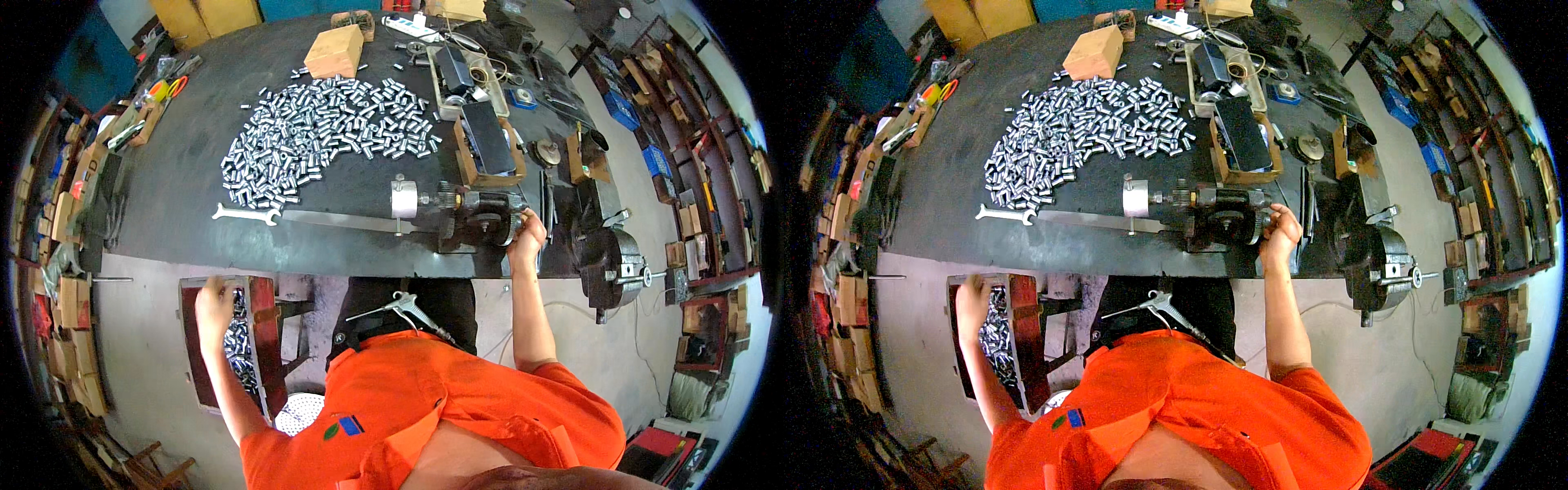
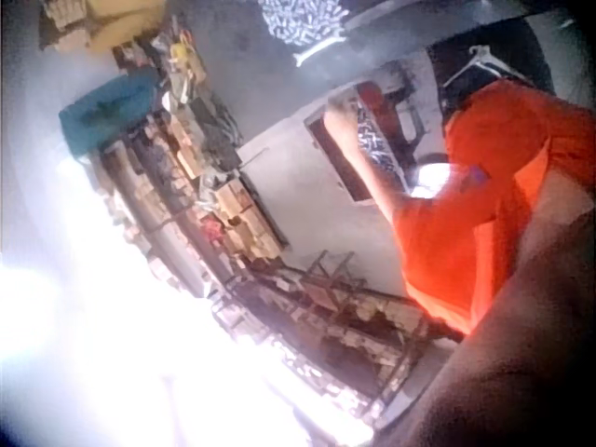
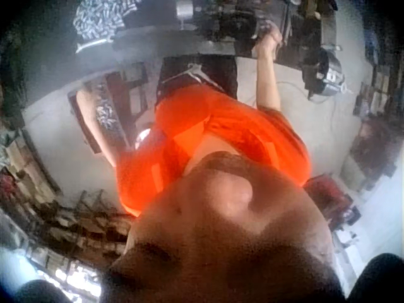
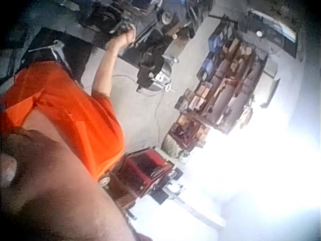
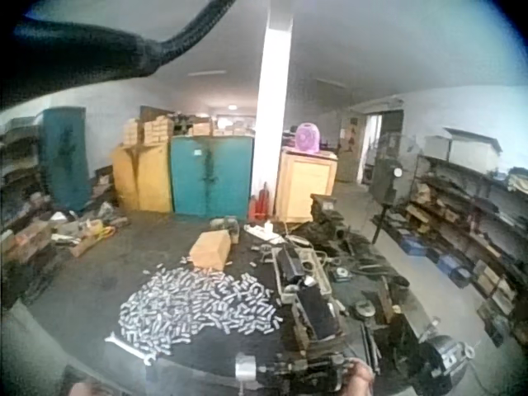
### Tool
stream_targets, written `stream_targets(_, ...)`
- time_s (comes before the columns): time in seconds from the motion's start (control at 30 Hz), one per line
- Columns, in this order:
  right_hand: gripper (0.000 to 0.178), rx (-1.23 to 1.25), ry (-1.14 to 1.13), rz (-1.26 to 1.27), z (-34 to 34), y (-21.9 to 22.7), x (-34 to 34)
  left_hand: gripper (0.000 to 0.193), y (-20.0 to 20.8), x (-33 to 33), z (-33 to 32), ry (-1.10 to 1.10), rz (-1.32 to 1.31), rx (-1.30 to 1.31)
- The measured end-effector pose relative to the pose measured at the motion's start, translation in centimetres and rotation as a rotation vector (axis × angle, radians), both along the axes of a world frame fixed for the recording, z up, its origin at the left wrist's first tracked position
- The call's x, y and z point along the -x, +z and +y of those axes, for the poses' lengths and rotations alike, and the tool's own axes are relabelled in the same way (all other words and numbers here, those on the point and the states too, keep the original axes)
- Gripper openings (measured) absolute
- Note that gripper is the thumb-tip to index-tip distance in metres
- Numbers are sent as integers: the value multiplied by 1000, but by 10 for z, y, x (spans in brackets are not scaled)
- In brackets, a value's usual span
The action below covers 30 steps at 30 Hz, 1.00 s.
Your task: The person repeatedly picks up small cylindrical metal parts from a large pile on a workbench and inserts them into a rotating lathe chuck. They use a wrench to tighten the chuck onto each part, then remove the part and place it into a red bin. The process is repeated continuously throughout the clip.
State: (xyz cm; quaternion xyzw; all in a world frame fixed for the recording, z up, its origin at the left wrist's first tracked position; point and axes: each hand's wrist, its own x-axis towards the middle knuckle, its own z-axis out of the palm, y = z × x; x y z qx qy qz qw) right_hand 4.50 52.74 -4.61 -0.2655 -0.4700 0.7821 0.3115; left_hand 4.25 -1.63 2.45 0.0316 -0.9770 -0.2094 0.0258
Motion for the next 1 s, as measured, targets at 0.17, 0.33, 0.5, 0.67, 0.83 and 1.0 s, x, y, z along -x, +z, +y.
stream_targets(0.17,19,11,-5,-33,3,-1,-2,15,9,94,139,-377,131,-192)
stream_targets(0.33,20,-1,-19,6,-10,16,-6,20,-9,184,244,-462,171,-21)
stream_targets(0.5,19,-17,-44,5,-9,14,-9,20,-53,222,265,-437,183,118)
stream_targets(0.67,18,-42,-28,-32,-9,12,-8,14,-62,215,252,-492,252,58)
stream_targets(0.83,19,-12,-29,-21,-7,9,-8,18,-56,209,247,-436,160,-3)
stream_targets(1.0,18,-21,-35,1,-9,10,-11,22,-49,205,251,-388,108,-18)
